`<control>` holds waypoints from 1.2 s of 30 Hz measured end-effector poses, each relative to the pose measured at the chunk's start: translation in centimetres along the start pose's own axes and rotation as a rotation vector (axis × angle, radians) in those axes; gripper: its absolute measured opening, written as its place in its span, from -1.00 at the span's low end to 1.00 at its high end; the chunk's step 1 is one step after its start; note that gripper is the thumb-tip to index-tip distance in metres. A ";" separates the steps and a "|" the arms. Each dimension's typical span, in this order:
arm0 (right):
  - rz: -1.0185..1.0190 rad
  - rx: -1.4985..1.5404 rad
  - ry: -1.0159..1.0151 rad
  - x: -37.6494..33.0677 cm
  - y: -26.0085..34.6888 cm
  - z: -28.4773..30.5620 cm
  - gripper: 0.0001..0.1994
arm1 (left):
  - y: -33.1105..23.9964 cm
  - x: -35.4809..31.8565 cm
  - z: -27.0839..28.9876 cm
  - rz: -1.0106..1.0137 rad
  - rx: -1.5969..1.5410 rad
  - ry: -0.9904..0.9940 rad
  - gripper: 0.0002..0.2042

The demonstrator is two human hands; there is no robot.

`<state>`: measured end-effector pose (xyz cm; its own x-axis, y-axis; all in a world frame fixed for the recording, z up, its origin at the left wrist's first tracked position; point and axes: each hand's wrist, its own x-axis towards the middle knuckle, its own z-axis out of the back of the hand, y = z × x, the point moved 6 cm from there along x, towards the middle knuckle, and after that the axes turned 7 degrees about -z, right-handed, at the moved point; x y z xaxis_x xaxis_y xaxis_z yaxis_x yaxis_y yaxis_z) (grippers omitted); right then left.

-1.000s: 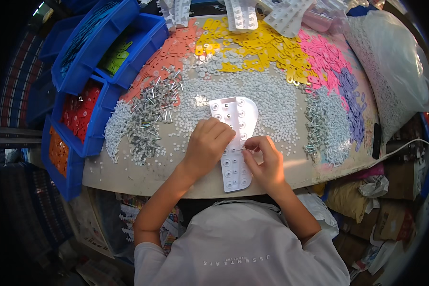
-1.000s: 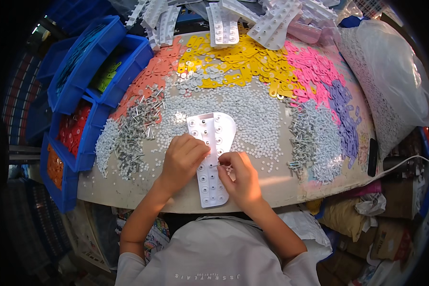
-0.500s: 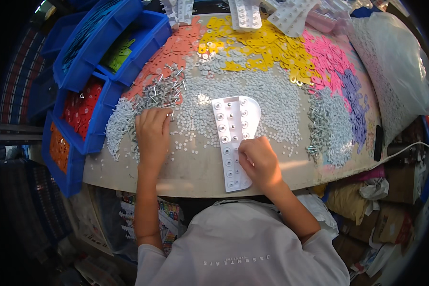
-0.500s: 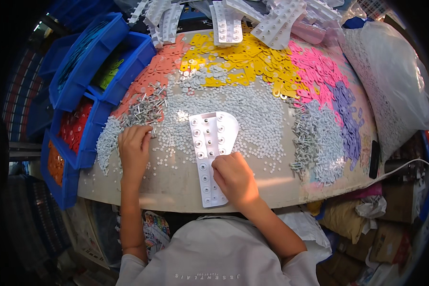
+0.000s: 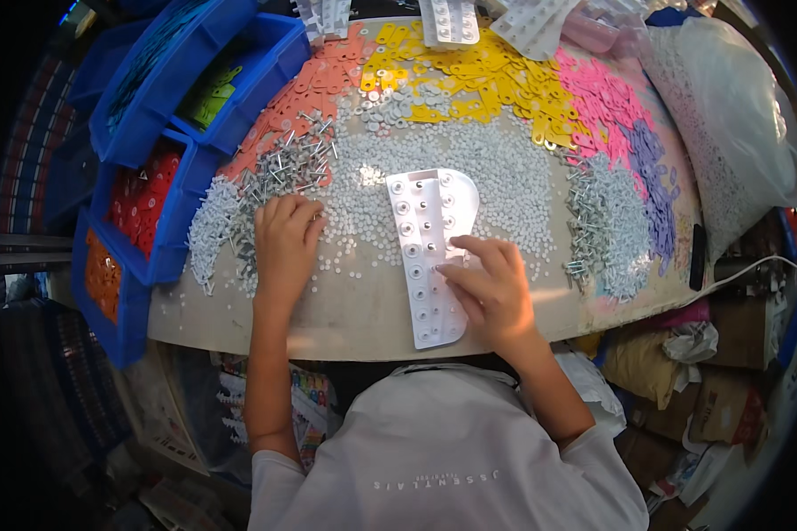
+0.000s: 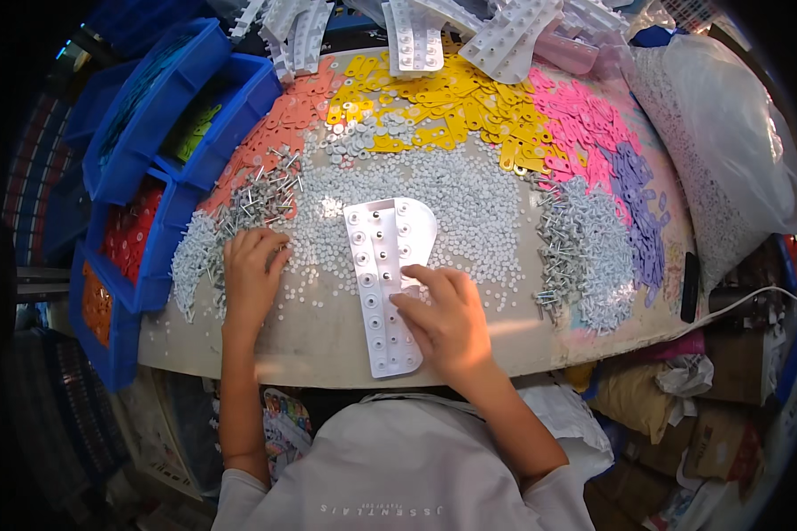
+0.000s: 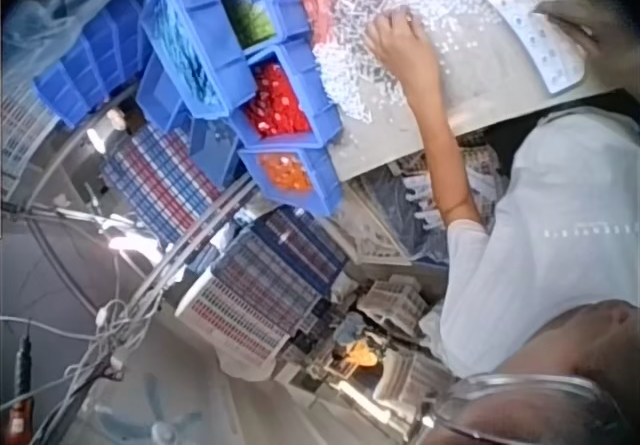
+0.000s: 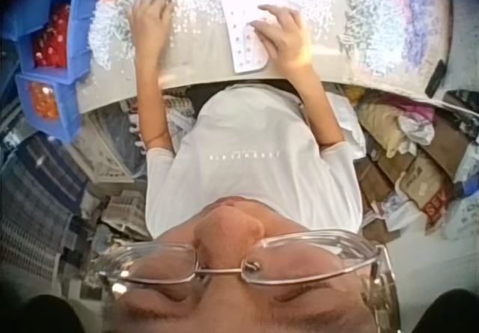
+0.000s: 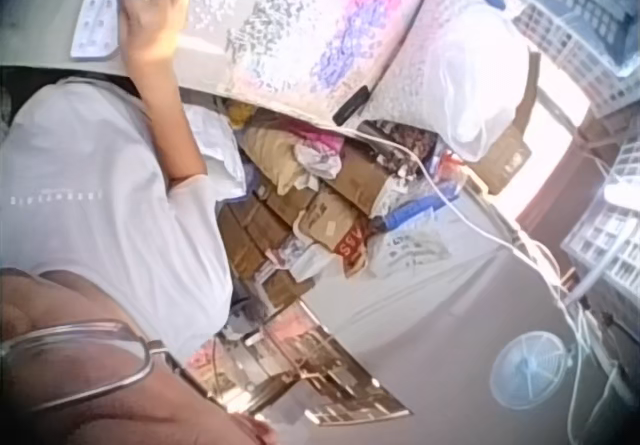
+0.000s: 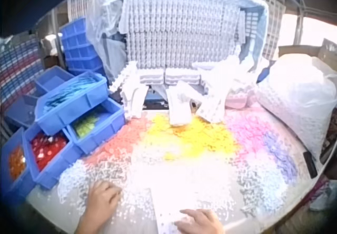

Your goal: Manually assembling a toy xylophone by placing colored plates onto a plastic frame.

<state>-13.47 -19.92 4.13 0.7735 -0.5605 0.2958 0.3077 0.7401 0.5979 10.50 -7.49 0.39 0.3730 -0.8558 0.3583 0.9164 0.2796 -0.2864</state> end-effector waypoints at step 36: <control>-0.443 0.347 -0.012 -4.7 -2.5 1.7 -0.86 | -12.9 -1.2 -0.6 -0.292 -0.518 0.121 -0.82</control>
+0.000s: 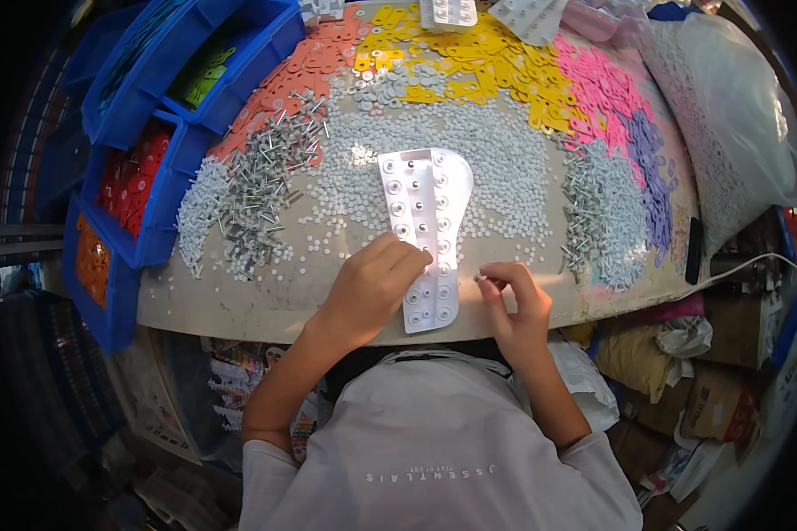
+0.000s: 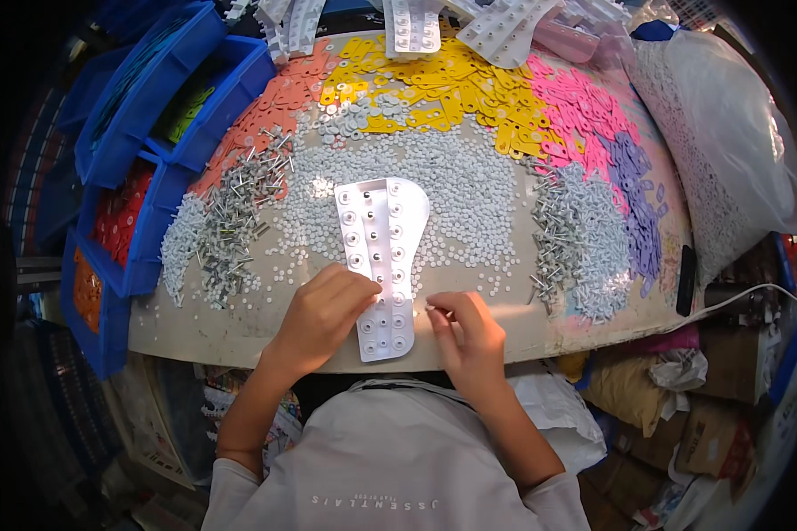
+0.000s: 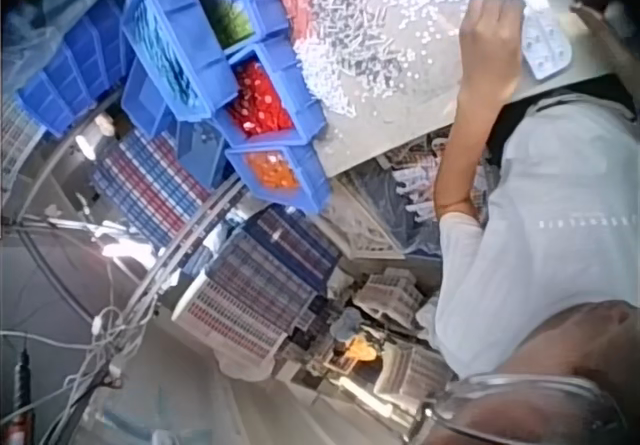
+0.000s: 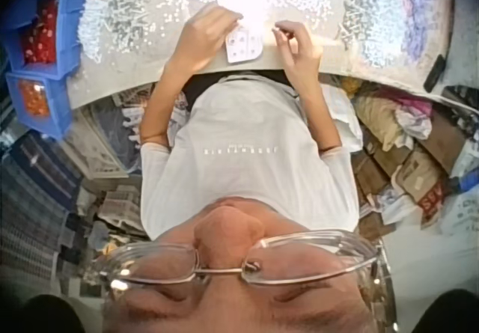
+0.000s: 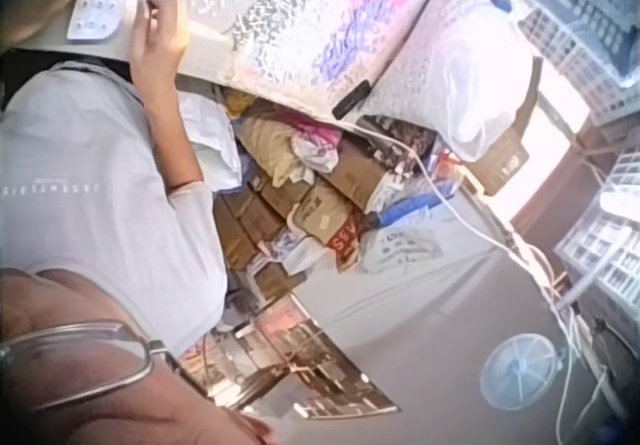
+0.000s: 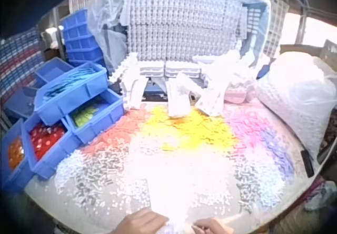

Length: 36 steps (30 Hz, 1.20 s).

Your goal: Manually assembling a toy xylophone by placing colored plates onto a plastic frame.

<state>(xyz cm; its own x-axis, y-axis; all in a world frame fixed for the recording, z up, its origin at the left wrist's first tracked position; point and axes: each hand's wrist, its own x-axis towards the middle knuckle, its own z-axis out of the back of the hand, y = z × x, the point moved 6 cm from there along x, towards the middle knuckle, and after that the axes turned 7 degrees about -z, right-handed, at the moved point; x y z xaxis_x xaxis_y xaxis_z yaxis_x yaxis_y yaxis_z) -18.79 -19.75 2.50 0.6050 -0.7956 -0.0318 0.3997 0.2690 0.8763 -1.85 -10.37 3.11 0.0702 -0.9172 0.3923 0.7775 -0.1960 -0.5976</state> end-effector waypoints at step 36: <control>0.308 -0.093 0.033 -1.0 0.7 -4.8 -0.79 | 5.6 -2.6 6.2 0.338 0.454 -0.227 -0.90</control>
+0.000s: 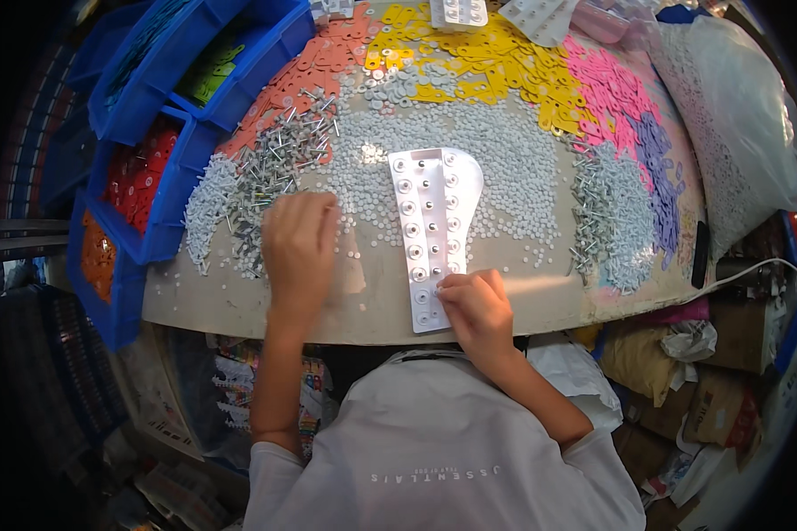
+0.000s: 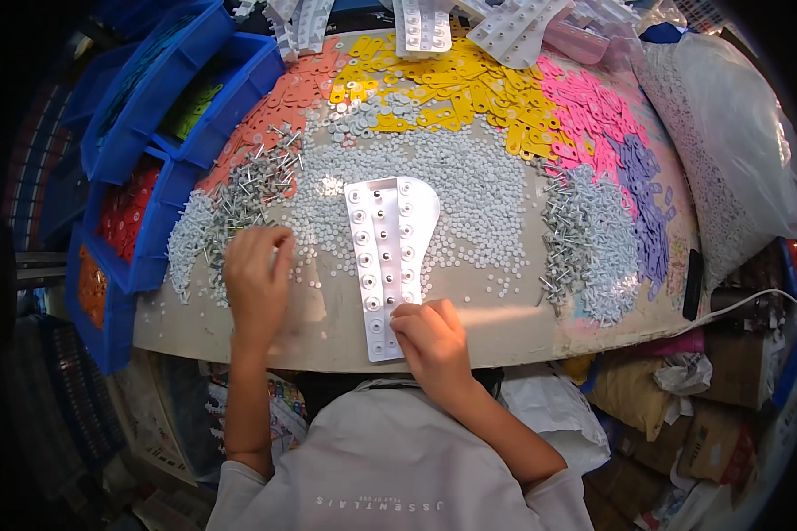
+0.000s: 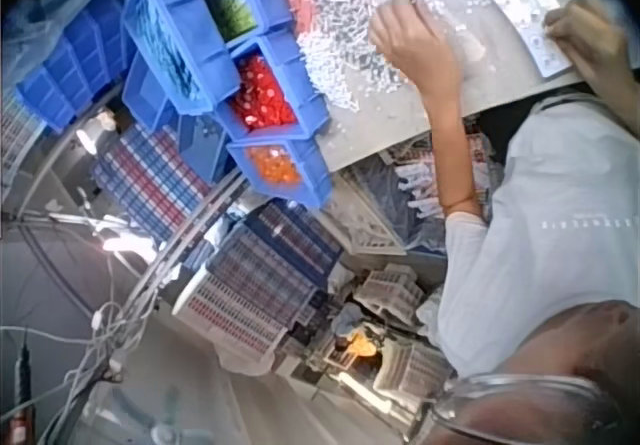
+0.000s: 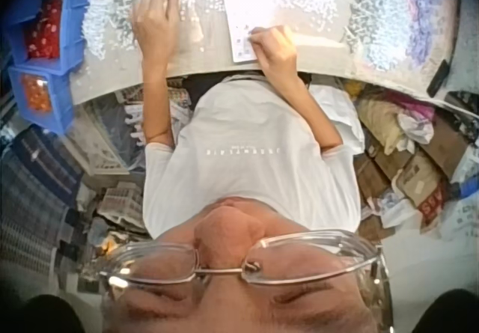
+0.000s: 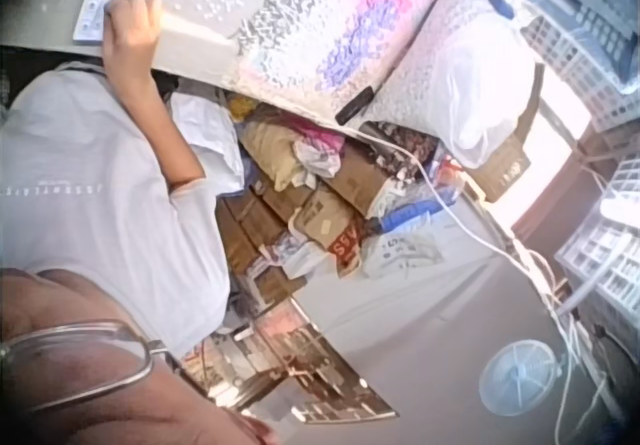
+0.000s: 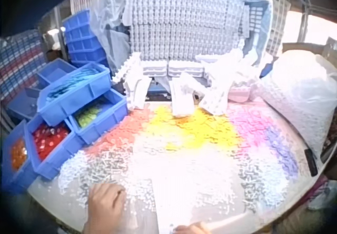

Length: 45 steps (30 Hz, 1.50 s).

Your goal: Manually assembling a toy xylophone by placing colored plates onto a plastic frame.

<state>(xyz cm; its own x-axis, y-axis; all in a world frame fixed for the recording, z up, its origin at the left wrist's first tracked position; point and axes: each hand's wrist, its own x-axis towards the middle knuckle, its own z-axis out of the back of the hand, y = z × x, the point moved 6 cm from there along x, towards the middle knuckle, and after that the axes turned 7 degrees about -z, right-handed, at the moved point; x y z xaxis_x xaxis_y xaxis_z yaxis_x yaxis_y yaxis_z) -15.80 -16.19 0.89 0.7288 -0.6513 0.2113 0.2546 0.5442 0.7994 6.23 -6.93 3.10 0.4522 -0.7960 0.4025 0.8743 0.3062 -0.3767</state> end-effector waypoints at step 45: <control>0.108 -0.159 0.027 0.6 -1.4 0.3 -0.60 | -10.3 -4.5 -2.5 -0.466 -0.464 0.361 -0.82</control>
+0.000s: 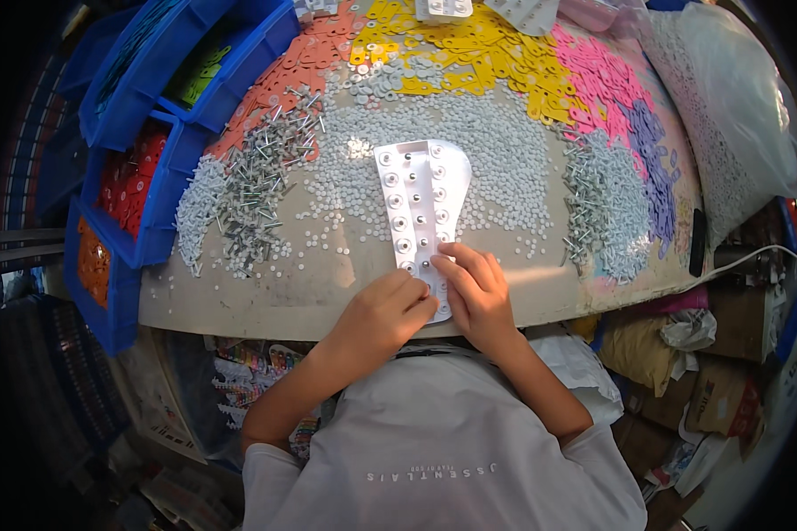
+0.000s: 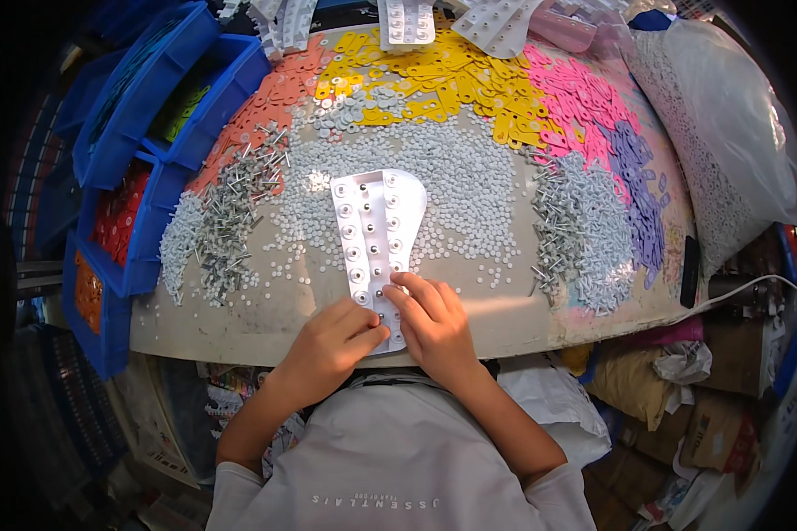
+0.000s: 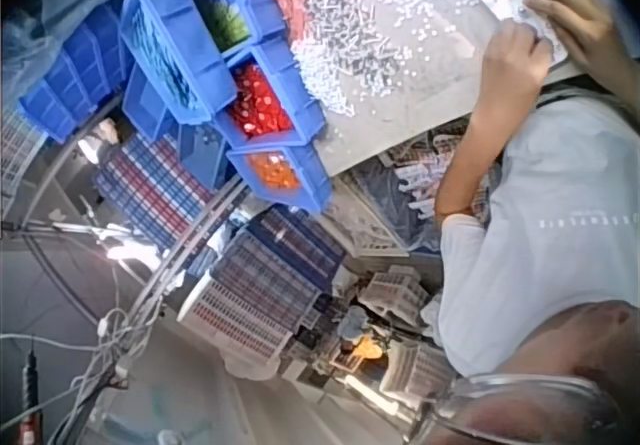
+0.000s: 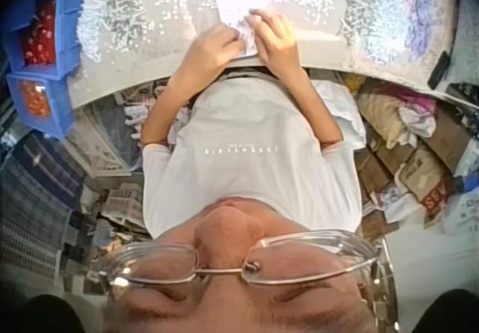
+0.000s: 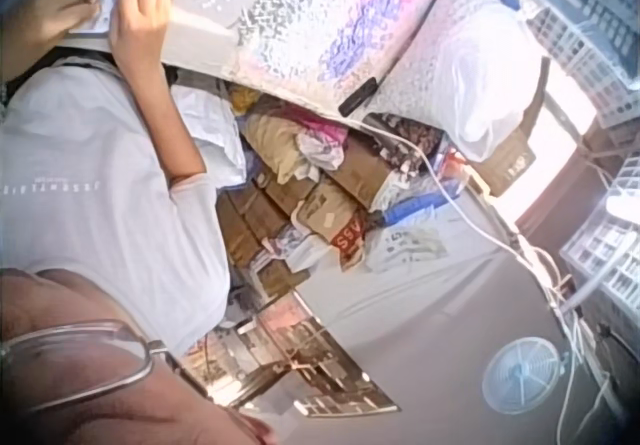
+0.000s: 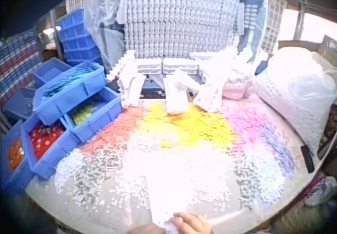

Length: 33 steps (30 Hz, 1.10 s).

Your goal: Manually assembling a toy xylophone by placing colored plates onto a plastic frame.

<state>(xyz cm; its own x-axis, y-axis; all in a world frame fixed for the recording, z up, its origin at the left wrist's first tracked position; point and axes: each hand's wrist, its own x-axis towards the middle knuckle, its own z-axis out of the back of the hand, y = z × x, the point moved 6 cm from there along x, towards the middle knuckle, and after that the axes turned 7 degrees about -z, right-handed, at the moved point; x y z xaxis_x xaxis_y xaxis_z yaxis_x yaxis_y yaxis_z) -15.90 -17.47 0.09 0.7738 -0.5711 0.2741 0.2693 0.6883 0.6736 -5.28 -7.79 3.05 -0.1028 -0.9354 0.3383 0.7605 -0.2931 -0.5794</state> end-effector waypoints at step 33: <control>0.015 -0.347 -0.070 23.5 -7.5 0.3 -0.90 | 19.8 10.8 6.1 0.138 0.388 -0.426 -0.97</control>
<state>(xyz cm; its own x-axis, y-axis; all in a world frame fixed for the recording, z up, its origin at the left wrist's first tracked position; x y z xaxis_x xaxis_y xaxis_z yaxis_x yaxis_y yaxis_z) 0.09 -36.22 1.73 0.7411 -0.5809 0.3367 0.4465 0.8009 0.3991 12.64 -22.47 -0.25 0.2198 -0.7743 0.5934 0.9355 -0.0053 -0.3534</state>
